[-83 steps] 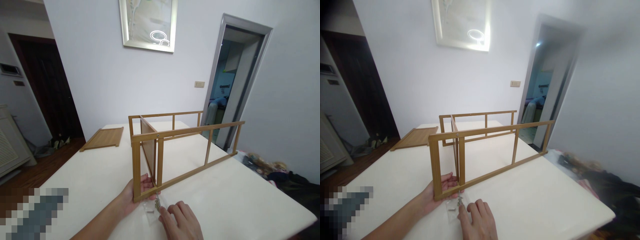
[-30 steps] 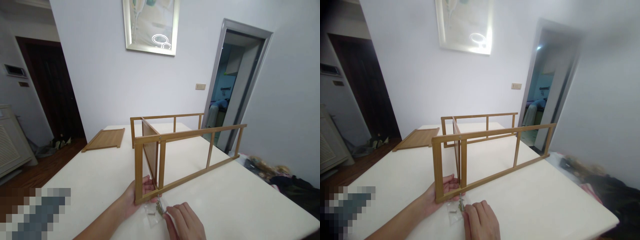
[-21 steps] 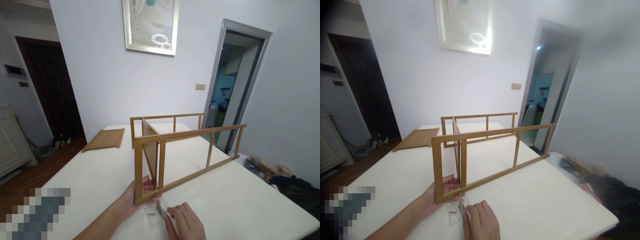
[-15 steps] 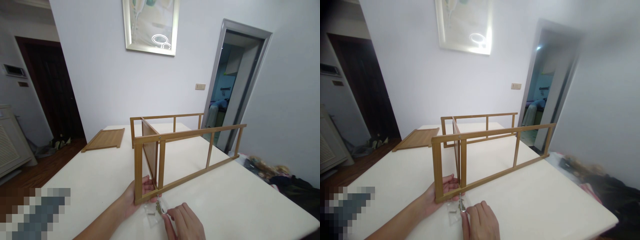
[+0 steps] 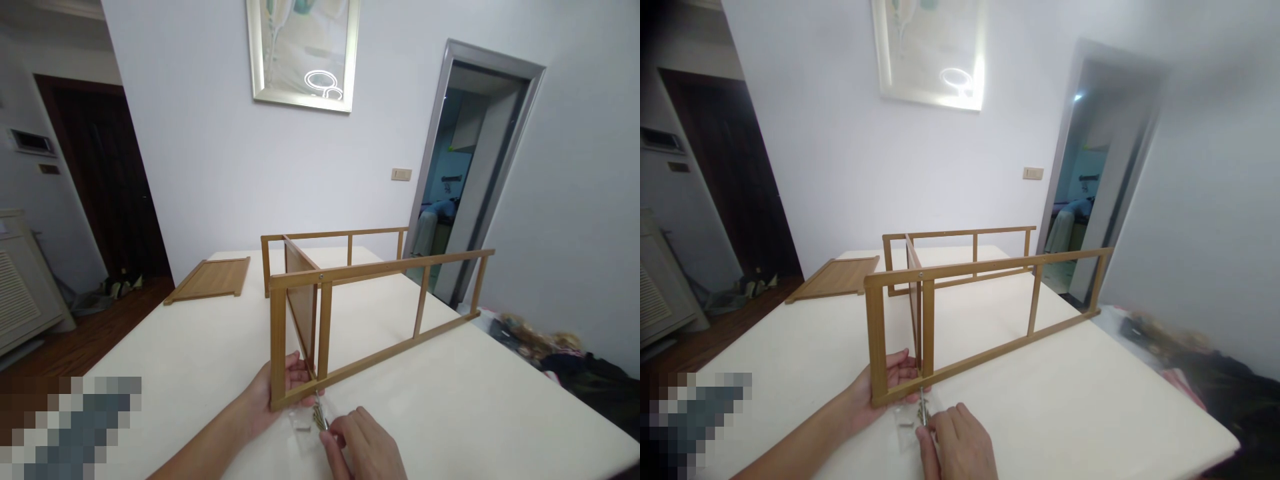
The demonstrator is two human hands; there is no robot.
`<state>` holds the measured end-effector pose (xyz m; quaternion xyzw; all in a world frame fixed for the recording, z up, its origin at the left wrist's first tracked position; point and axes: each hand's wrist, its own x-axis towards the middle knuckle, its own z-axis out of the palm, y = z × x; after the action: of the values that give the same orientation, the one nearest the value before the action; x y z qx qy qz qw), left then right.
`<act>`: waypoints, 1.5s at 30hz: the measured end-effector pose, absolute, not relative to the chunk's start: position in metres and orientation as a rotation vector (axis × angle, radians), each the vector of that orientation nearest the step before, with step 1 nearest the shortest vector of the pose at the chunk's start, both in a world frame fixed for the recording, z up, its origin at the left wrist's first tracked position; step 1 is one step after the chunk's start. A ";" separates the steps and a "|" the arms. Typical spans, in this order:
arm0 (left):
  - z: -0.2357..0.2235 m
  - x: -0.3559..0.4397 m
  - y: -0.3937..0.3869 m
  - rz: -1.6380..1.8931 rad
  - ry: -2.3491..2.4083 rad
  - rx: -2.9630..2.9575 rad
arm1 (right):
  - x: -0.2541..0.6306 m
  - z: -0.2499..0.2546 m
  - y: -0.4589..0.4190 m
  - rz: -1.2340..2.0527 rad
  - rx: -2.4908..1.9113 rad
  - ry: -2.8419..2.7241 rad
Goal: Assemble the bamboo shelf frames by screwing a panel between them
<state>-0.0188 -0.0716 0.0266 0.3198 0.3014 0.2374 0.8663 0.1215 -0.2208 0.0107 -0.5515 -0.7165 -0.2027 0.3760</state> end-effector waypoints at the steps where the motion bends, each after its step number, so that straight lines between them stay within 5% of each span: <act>1: 0.026 -0.019 -0.071 0.496 0.628 0.670 | 0.122 0.010 -0.222 -0.506 -1.421 -1.833; 31: 0.029 -0.018 -0.073 0.501 0.638 0.686 | 0.121 0.008 -0.220 -0.720 -1.360 -1.880; 45: 0.035 -0.018 -0.076 0.516 0.654 0.700 | 0.116 0.010 -0.217 -0.302 -1.395 -1.658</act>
<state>-0.0183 -0.0762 0.0351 0.3331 0.3111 0.2453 0.8556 0.1163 -0.2169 0.0105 -0.5663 -0.6735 -0.1225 0.4590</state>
